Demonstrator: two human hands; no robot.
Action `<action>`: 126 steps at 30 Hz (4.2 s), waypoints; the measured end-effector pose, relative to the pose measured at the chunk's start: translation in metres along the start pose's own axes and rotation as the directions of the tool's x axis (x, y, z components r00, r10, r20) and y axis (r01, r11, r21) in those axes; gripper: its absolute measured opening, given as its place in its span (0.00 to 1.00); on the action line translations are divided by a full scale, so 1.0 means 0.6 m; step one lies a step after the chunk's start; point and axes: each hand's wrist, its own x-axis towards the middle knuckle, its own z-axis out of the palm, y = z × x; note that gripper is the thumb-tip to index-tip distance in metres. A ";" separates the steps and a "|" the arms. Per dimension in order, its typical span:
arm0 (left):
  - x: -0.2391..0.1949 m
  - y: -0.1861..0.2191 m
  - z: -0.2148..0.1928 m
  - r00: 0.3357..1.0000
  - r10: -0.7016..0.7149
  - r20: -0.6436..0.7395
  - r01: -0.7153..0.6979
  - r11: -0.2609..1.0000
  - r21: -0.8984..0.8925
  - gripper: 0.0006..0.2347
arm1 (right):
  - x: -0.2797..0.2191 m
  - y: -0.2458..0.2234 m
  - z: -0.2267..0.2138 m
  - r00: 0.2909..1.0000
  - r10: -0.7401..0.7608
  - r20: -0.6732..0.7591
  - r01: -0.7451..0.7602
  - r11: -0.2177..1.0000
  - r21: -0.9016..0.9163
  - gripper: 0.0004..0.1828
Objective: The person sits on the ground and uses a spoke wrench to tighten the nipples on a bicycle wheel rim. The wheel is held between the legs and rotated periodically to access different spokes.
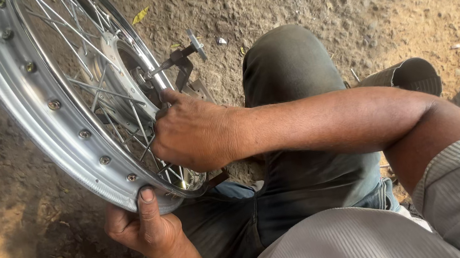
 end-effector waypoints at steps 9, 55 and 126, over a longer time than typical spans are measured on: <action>-0.004 0.000 -0.002 0.998 -0.061 0.032 0.063 0.996 -0.064 0.14 | -0.032 0.013 -0.024 0.995 0.095 0.020 -0.097 0.990 0.105 0.10; 0.034 0.052 0.027 0.993 0.063 0.098 -0.055 0.995 -0.086 0.15 | -0.038 0.038 -0.026 0.930 -0.055 -0.363 0.232 0.855 0.463 0.09; -0.013 -0.036 -0.027 0.982 -0.082 0.170 0.104 0.987 -0.123 0.15 | -0.041 -0.006 -0.015 0.964 0.020 -0.264 0.052 0.964 0.262 0.06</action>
